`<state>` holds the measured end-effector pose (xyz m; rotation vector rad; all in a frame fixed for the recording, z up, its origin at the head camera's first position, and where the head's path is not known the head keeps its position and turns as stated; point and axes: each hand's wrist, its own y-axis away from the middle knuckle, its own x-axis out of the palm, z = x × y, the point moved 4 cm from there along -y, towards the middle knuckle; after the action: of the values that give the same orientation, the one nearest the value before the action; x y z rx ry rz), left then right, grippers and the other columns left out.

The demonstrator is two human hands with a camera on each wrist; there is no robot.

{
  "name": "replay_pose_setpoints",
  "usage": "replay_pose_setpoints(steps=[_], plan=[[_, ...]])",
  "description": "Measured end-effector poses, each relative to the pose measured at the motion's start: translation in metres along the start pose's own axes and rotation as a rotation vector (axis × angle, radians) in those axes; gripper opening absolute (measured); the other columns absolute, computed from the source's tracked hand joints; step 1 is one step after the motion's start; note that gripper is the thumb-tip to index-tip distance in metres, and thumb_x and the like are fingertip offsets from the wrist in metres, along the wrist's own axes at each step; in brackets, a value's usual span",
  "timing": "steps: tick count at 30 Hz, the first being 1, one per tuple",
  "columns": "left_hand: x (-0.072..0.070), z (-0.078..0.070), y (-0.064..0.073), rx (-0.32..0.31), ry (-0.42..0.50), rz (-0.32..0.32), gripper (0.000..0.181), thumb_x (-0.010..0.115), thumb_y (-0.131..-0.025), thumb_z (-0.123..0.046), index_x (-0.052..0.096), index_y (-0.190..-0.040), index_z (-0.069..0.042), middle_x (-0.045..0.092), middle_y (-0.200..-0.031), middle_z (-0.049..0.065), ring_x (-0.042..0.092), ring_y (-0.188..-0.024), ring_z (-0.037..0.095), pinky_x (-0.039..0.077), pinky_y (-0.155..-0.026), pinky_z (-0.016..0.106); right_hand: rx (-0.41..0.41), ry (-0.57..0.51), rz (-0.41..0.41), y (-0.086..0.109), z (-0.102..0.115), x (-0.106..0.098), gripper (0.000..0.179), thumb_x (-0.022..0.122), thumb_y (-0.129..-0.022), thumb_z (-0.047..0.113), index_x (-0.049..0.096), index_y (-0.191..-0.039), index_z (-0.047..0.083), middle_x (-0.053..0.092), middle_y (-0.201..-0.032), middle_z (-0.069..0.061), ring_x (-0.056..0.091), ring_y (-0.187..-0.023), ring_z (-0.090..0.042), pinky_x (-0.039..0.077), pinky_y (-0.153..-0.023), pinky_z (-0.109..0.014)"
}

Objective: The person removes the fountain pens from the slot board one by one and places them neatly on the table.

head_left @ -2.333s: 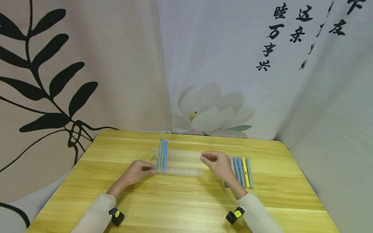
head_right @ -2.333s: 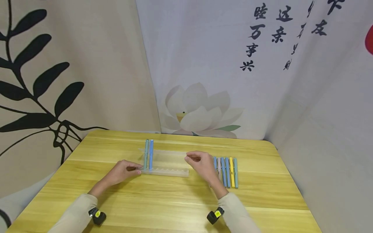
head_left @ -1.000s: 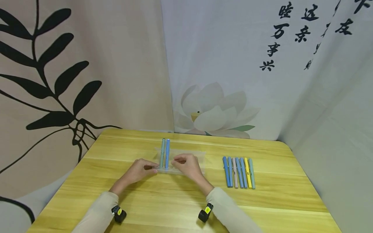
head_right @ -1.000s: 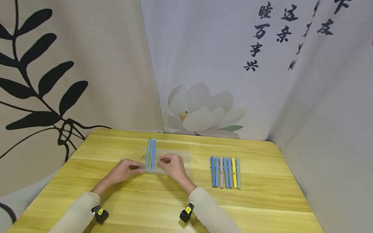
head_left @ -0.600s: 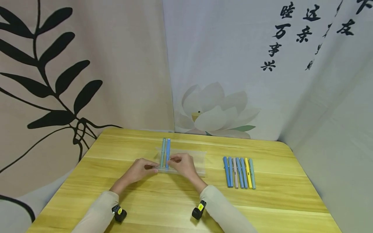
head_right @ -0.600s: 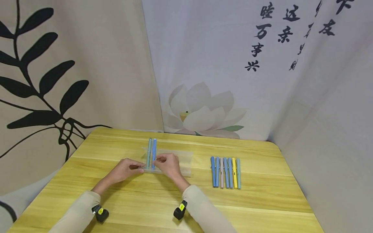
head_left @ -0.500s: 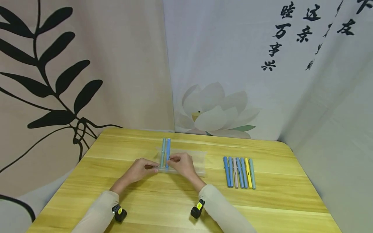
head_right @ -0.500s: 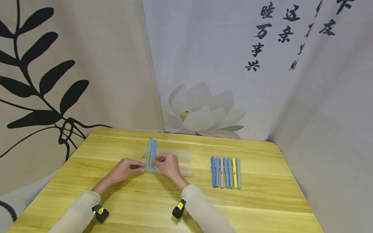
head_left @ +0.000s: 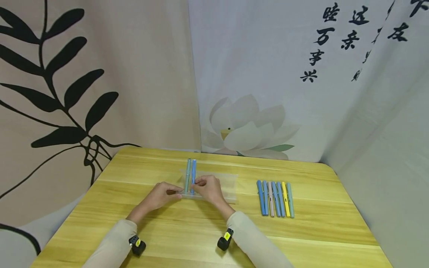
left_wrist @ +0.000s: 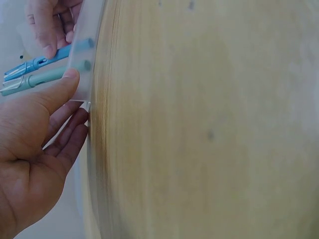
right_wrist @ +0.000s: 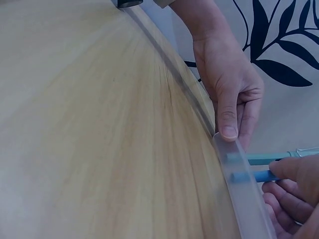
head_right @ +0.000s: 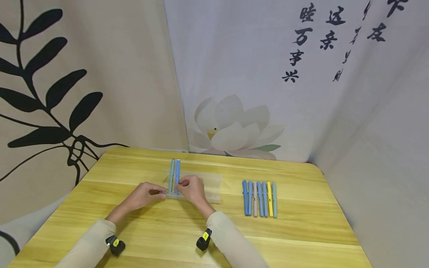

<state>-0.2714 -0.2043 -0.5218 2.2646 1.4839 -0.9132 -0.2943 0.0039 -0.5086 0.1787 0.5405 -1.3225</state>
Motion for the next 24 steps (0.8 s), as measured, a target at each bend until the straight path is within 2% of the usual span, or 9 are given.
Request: replay_pose_setpoints(steps=[8,15,24], plan=[[0.0008,-0.0001,-0.0001,-0.007,-0.012,0.003,0.030,0.073,-0.096,-0.020,0.075,-0.121,-0.003,0.074,-0.119,0.012,0.071,-0.108,0.027,0.059,-0.090,0.042,0.024,-0.013,-0.004,0.0013,0.0026,-0.0010,0.012,0.081,-0.089,0.015,0.079,-0.092,0.004,0.077,-0.084,-0.005,0.068,-0.070,-0.009,0.057,-0.059,-0.022],[0.0006,-0.0018,0.0006,0.011,-0.007,0.003,0.030,0.073,-0.097,-0.019,0.074,-0.121,-0.001,0.074,-0.119,0.013,0.071,-0.106,0.027,0.060,-0.090,0.041,-0.003,-0.010,-0.017,0.0012,0.0031,-0.0012,0.010,0.080,-0.090,0.014,0.080,-0.091,0.004,0.077,-0.083,-0.004,0.069,-0.071,-0.010,0.057,-0.059,-0.023],[0.0017,0.0011,-0.0005,-0.006,-0.011,-0.004,0.029,0.073,-0.096,-0.019,0.075,-0.120,-0.003,0.074,-0.118,0.012,0.071,-0.106,0.026,0.060,-0.090,0.040,-0.022,-0.039,-0.030,-0.0001,0.0075,-0.0049,0.009,0.077,-0.092,0.014,0.080,-0.096,0.006,0.078,-0.088,-0.002,0.070,-0.075,-0.008,0.058,-0.064,-0.021]])
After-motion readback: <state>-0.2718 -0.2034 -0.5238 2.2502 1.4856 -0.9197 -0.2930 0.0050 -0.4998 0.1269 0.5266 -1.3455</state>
